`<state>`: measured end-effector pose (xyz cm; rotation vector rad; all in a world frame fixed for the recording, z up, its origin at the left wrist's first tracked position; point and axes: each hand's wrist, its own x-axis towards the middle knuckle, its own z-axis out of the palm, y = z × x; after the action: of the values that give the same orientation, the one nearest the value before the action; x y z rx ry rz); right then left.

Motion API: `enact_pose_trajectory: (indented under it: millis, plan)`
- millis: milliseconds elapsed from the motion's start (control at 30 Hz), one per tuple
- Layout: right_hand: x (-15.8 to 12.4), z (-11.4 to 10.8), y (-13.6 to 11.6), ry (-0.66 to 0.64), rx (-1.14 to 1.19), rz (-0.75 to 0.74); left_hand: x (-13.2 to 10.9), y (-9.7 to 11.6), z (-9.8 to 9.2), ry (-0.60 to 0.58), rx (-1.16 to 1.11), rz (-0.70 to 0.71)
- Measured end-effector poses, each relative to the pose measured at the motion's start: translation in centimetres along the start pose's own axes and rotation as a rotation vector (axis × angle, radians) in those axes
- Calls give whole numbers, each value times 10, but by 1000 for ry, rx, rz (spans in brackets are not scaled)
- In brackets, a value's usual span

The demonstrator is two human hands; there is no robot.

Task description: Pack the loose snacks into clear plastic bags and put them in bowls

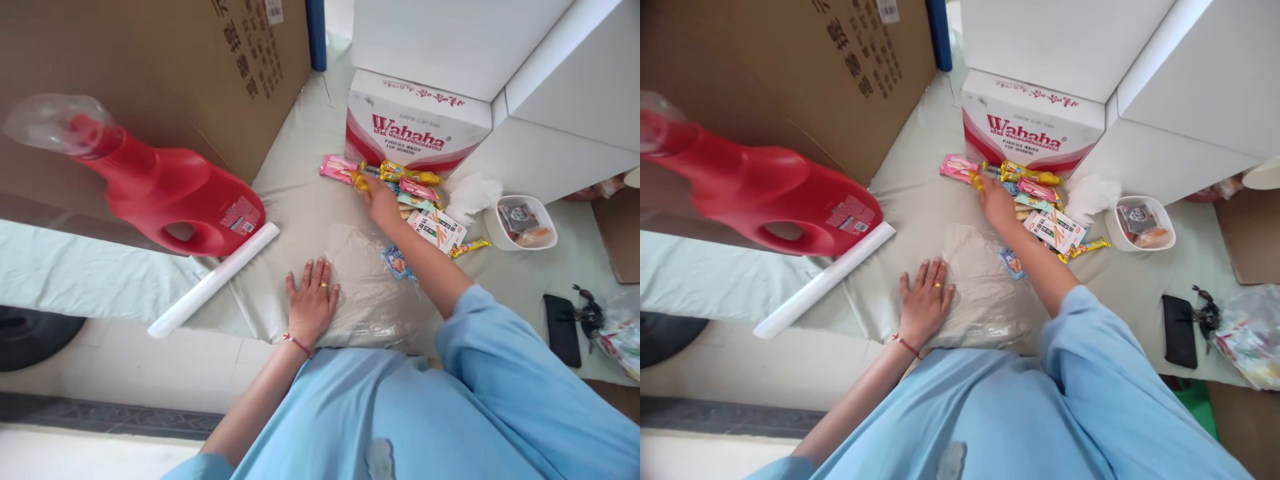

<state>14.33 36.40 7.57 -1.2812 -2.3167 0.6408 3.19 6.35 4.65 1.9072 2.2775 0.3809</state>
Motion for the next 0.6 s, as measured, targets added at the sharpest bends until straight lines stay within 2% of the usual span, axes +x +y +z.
enact_pose_trajectory:
  millis: [67, 167, 233, 300, 400, 500, 600]
  plan:
    - [-23, -11, 4, 56, 256, 29, 0, 0, 1, 9, -29, 2]
    - [-79, -32, 6, -57, 518, -3, 0, 0, 2, 15, -73, 3]
    - [-123, -43, 4, -139, 477, -91, 0, 0, 1, 10, -88, 3]
    - [-163, -48, 1, -253, 341, -237, 0, 0, 1, 1, -94, 6]
    - [-205, -51, -1, -449, 102, -412, 0, 1, 0, 0, -96, 5]
    - [-221, -59, 0, -526, 37, -477, -1, 1, 0, 9, -97, 7]
    - [-221, -58, -1, -402, 50, -436, -1, 2, 1, 16, -84, 9]
